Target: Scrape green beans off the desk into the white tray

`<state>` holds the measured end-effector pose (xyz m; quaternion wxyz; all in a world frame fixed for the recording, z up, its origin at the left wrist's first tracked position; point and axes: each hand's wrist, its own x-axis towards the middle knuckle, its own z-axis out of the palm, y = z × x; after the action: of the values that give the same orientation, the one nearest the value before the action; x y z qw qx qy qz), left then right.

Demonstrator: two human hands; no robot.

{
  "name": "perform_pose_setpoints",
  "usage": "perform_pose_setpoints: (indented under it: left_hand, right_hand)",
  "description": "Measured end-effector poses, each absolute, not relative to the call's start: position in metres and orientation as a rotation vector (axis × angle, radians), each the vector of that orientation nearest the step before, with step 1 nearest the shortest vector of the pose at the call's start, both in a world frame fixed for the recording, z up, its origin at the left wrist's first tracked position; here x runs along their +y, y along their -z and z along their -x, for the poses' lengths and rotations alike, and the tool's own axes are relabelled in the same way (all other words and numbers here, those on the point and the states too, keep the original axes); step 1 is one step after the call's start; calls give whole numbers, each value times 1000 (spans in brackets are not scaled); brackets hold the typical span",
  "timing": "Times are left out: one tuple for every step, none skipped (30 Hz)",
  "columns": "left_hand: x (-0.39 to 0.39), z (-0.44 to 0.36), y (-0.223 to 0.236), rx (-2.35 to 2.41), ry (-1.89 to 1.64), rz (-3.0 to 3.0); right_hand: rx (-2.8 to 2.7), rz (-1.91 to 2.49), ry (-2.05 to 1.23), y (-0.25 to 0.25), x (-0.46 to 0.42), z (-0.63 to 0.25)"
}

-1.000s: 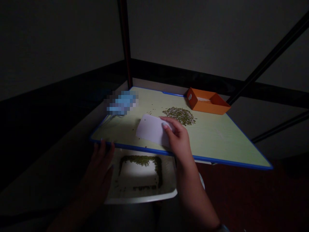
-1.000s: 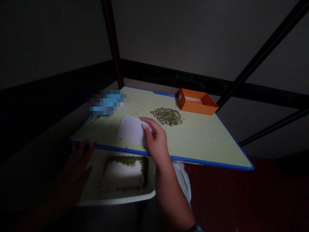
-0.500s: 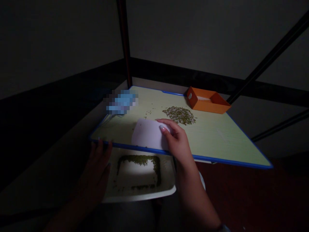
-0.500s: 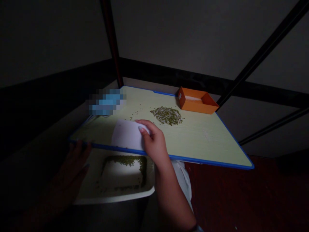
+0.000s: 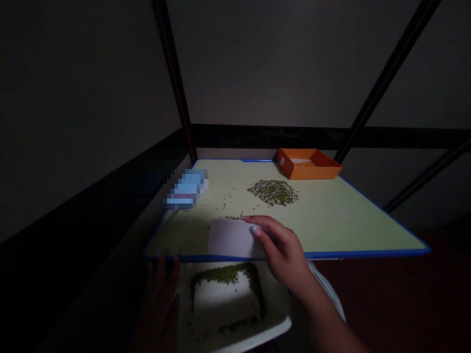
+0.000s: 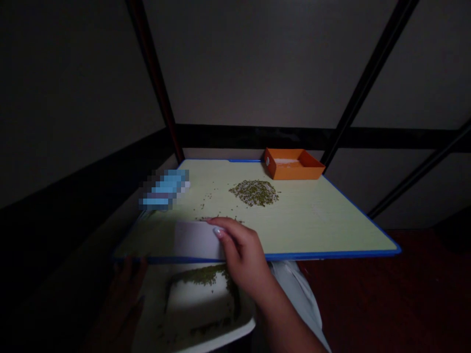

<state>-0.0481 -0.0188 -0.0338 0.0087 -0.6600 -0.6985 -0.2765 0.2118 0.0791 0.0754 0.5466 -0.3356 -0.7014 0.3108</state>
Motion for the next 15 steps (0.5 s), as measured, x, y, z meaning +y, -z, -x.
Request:
perform_pose_setpoints:
  left_hand:
    - [-19,49,34,-2164,863,2074]
    - [-19,50,34,-2136,865,2085]
    - [-19,51,35,-2104,866,2097]
    - [-18,52,36,-2069,863,2111]
    - [-18,53,38,-2035,859,2122]
    - [-17,54,40,-1996,860,2133]
    - [-17,55,43,-1962,856,2153]
    - [-16,55,46,-1929,852,2176]
    - [-15,55,50,-1906,850,2196]
    - [-15,55,53,-1895,858,2209]
    - [-15,54,56,-1900,875,2217]
    - [-15,52,58,-1914,909,2214]
    - [-16,50,59,-1936,949,2211]
    - [-17,48,59,-1955,993,2207]
    - [-18,46,59,-1976,1024,2207]
  right_hand:
    - [-1635,819,-690,-76,79,-214]
    - [-1592,855,-631,-77,79,-216]
    - [-1541,901,-567,-78,79,-218]
    - [-1489,948,-505,-79,79,-220]
    - [-1448,992,-452,-80,78,-222]
    - [-1425,1027,-413,-81,77,-223]
    - [-1419,1053,-388,-82,76,-224]
    - [-1426,1071,-372,-83,75,-224]
    - [-1442,1082,-363,-82,73,-223]
    - [-1462,1090,-357,-82,72,-222]
    - [-1482,1097,-351,-81,72,-220]
    - [-1502,1104,-347,-80,72,-218]
    - [-1520,1110,-346,-78,72,-216]
    - [-1536,1117,-349,-76,72,-215]
    - [-1548,1123,-352,-74,73,-214]
